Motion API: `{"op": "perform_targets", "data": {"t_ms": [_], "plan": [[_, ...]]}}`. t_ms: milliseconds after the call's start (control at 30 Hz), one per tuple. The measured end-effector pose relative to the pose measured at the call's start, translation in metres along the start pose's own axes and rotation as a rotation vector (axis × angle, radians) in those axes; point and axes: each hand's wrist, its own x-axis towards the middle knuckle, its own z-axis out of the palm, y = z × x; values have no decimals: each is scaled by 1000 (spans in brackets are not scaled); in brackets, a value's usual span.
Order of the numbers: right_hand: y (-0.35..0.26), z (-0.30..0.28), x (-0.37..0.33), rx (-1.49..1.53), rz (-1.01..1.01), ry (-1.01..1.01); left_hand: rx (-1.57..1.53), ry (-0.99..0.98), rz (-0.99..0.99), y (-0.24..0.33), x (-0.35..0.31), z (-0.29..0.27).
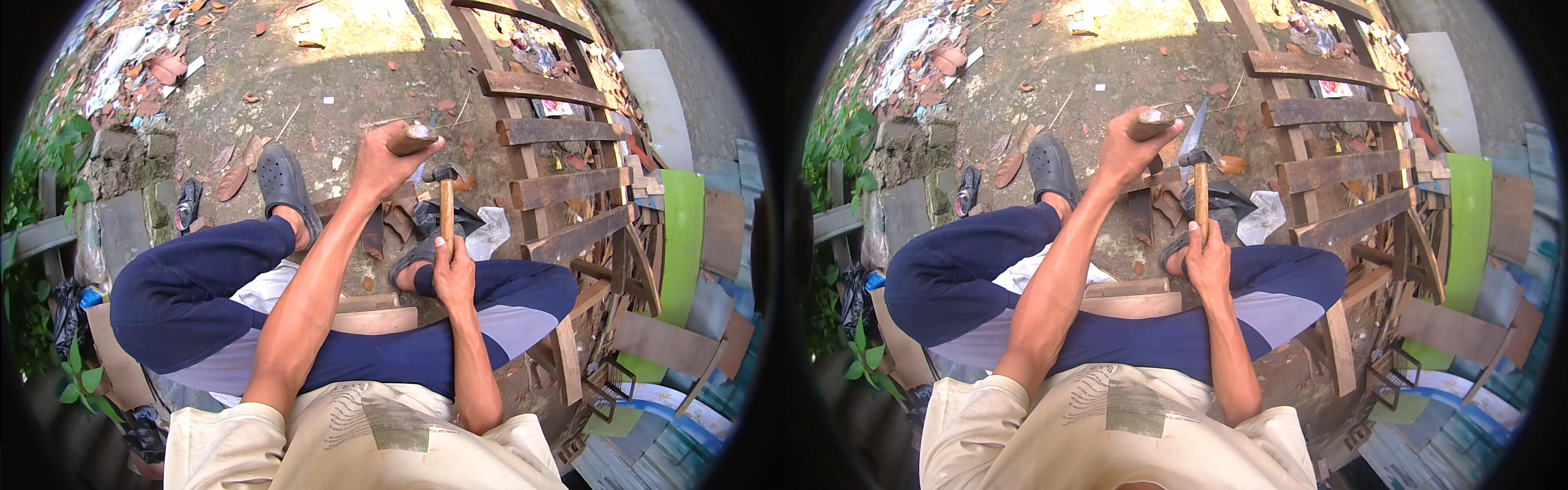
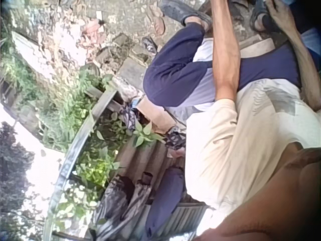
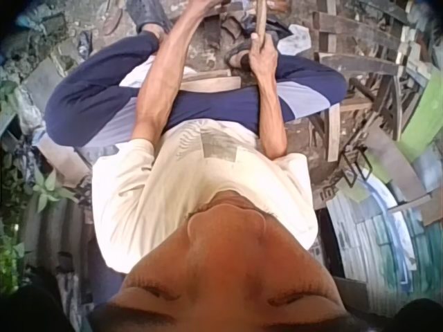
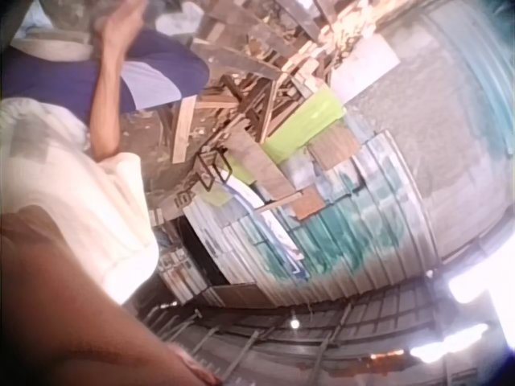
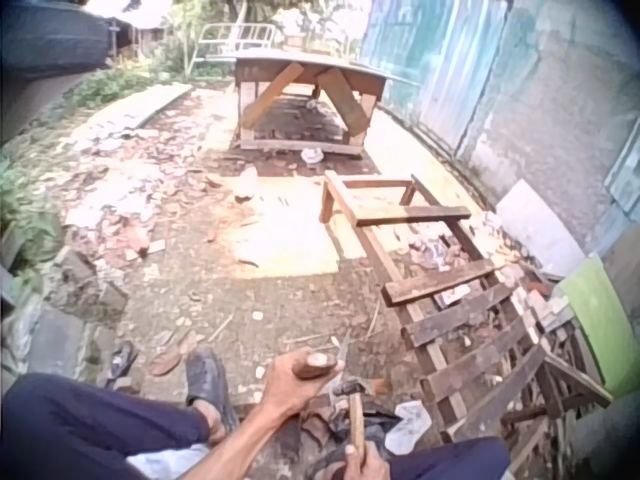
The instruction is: The person sits on the ground and uses a hammer to strike a small wooden piece, then uses a saw to cut the wood. The person continues to hammer and saw the wood piece repeatedly.
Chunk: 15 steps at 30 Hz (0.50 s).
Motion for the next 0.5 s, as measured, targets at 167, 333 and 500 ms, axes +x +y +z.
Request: {"op": "perform_targets", "data": {"t_ms": [167,333,500], "plan": [[-3,-4,-1,-7,28,-78,13,10,10,-7,0,0],[4,1,0,-21,-28,-2,25,-4,-15,2,-1,1],[5,3,0,-21,-27,-8,-25,28,17,-4,0,3]]}}
